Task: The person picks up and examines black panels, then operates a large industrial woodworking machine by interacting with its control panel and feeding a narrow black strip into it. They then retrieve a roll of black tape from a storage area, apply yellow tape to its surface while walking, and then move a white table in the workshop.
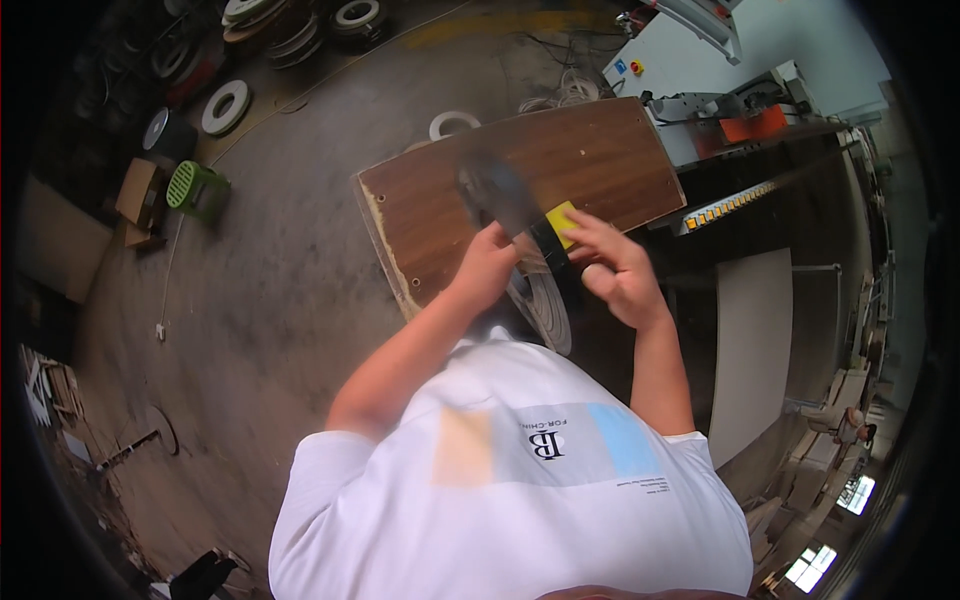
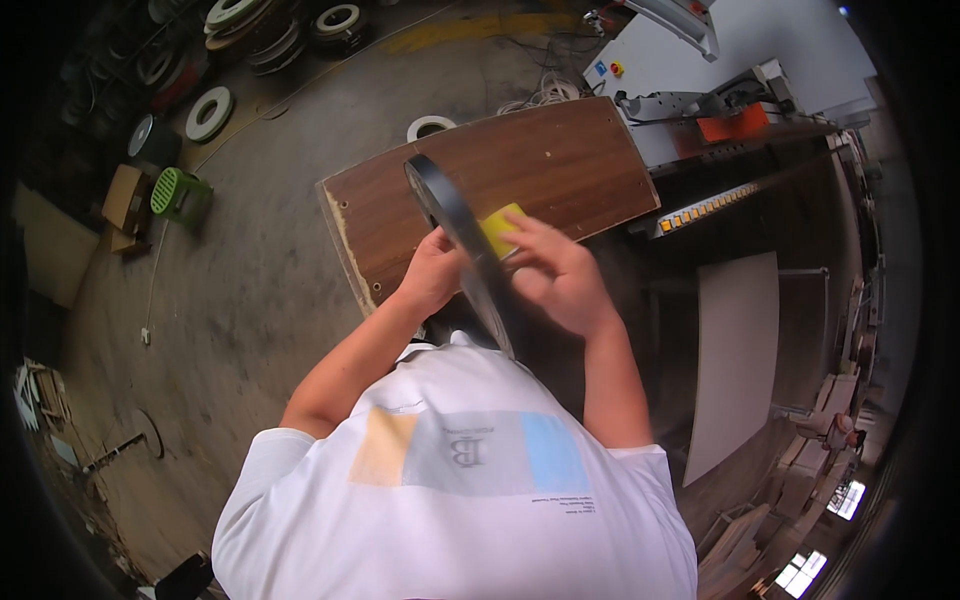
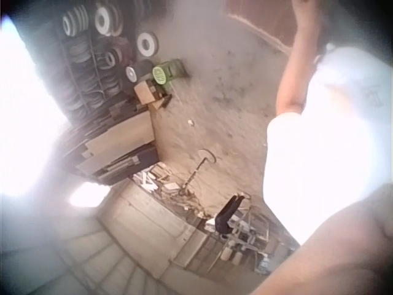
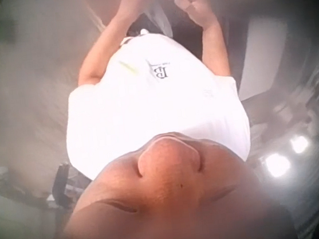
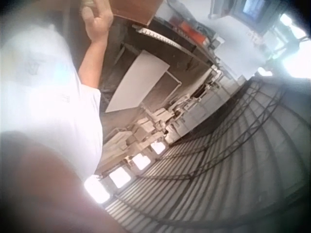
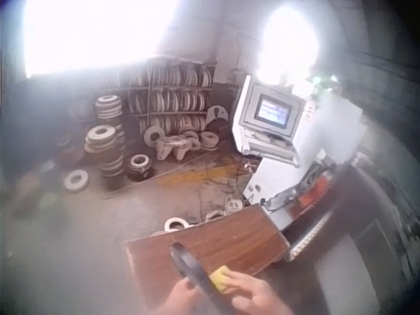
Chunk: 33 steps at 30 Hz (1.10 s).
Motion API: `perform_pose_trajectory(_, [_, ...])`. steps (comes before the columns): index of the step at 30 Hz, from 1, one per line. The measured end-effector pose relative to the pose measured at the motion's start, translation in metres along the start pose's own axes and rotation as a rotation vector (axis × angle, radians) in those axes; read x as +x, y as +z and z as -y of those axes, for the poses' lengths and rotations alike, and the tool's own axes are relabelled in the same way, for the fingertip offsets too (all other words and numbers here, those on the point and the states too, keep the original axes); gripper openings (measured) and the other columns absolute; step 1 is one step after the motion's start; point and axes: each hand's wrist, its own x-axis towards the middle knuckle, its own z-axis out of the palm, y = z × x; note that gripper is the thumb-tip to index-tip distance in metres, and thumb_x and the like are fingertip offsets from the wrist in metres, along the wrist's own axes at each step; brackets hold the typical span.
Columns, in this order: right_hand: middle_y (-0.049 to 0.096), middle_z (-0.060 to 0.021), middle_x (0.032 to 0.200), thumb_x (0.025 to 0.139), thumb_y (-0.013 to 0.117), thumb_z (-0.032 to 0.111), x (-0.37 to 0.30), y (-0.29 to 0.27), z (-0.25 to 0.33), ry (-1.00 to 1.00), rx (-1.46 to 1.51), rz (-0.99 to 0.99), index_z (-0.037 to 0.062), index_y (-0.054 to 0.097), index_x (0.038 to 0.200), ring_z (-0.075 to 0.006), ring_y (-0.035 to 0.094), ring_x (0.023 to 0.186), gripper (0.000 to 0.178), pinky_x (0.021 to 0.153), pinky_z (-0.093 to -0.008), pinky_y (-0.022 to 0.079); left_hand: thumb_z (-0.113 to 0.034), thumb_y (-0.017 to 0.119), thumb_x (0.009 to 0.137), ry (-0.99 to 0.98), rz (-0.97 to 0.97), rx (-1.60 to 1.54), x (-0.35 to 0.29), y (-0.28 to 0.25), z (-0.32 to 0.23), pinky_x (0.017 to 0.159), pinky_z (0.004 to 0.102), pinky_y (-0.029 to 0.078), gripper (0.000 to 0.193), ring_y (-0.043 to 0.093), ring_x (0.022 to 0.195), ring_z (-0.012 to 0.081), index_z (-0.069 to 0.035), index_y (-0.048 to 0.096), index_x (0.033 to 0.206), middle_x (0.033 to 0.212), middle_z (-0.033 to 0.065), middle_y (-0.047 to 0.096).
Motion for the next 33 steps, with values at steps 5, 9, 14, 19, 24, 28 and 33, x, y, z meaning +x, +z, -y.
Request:
perform_pose_trajectory(5, [0.062,-0.0110,0.139,0.093,0.071,0.020,-0.008,0.009,-0.052,0.194,0.085,-0.342,0.0034,0.054,0.145,-0.0143,0.065,0.106,0.058,0.088,-0.0295,0.054,-0.002,0.068,0.095,-0.056,0.073,-0.177,-0.003,-0.011,0.020,0.092,0.0350,0.055,0.027,0.067,0.103,0.0190,-0.007,0.063,0.121,0.114,0.0048,0.069])
perform_pose_trajectory(9, [0.072,-0.0093,0.108,0.097,0.067,0.007,0.005,0.039,-0.090,0.226,0.226,-0.434,0.0019,0.066,0.128,-0.0132,0.069,0.093,0.032,0.081,-0.0290,0.056,-0.002,0.069,0.093,-0.106,0.149,-0.251,-0.014,0.001,-0.001,0.092,0.0347,0.054,0.040,0.066,0.107,0.0201,-0.008,0.059,0.132,0.118,0.0058,0.068])
perform_pose_trajectory(14, [0.076,-0.0087,0.085,0.097,0.063,0.009,0.021,0.013,-0.036,-0.120,-0.344,-0.798,-0.0045,0.073,0.107,-0.0112,0.068,0.074,0.019,0.066,-0.0274,0.052,-0.005,0.073,0.090,-0.175,0.312,-0.476,-0.030,0.002,-0.023,0.092,0.0324,0.052,0.053,0.064,0.113,0.0193,-0.007,0.055,0.140,0.126,0.0049,0.066])
perform_pose_trajectory(19, [0.074,-0.0039,0.087,0.101,0.059,0.012,0.022,0.014,0.033,0.053,0.227,-0.759,-0.0064,0.072,0.101,-0.0101,0.067,0.079,0.022,0.072,-0.0240,0.051,-0.005,0.074,0.089,-0.027,0.221,-0.306,-0.023,-0.006,0.007,0.095,0.0304,0.051,0.056,0.062,0.120,0.0200,-0.005,0.052,0.140,0.131,0.0058,0.064])
perform_pose_trajectory(24, [0.076,-0.0161,0.110,0.092,0.066,0.006,-0.002,0.050,0.056,-0.162,-0.257,-0.679,0.0012,0.073,0.115,-0.0232,0.075,0.102,0.025,0.086,-0.0312,0.057,-0.010,0.074,0.090,0.030,0.077,-0.164,-0.025,0.032,-0.006,0.091,0.0308,0.051,0.047,0.062,0.107,0.0157,-0.004,0.053,0.131,0.124,0.0086,0.064])
perform_pose_trajectory(28, [0.069,-0.0189,0.128,0.081,0.072,0.007,-0.008,0.059,0.055,-0.321,-0.799,-0.529,0.0074,0.065,0.134,-0.0368,0.065,0.122,0.054,0.095,-0.0399,0.057,-0.010,0.072,0.093,0.139,0.130,0.014,-0.017,0.011,-0.006,0.087,0.0292,0.052,0.047,0.064,0.108,0.0151,-0.004,0.051,0.135,0.128,0.0073,0.064])
perform_pose_trajectory(33, [0.053,-0.0159,0.152,0.076,0.076,0.007,-0.021,0.032,0.076,-0.158,-0.177,-0.203,0.0073,0.047,0.152,-0.0291,0.051,0.142,0.081,0.110,-0.0410,0.045,-0.014,0.068,0.098,0.192,-0.130,0.260,-0.060,-0.020,-0.024,0.088,0.0293,0.051,0.038,0.063,0.102,0.0140,-0.004,0.053,0.132,0.118,0.0062,0.064])
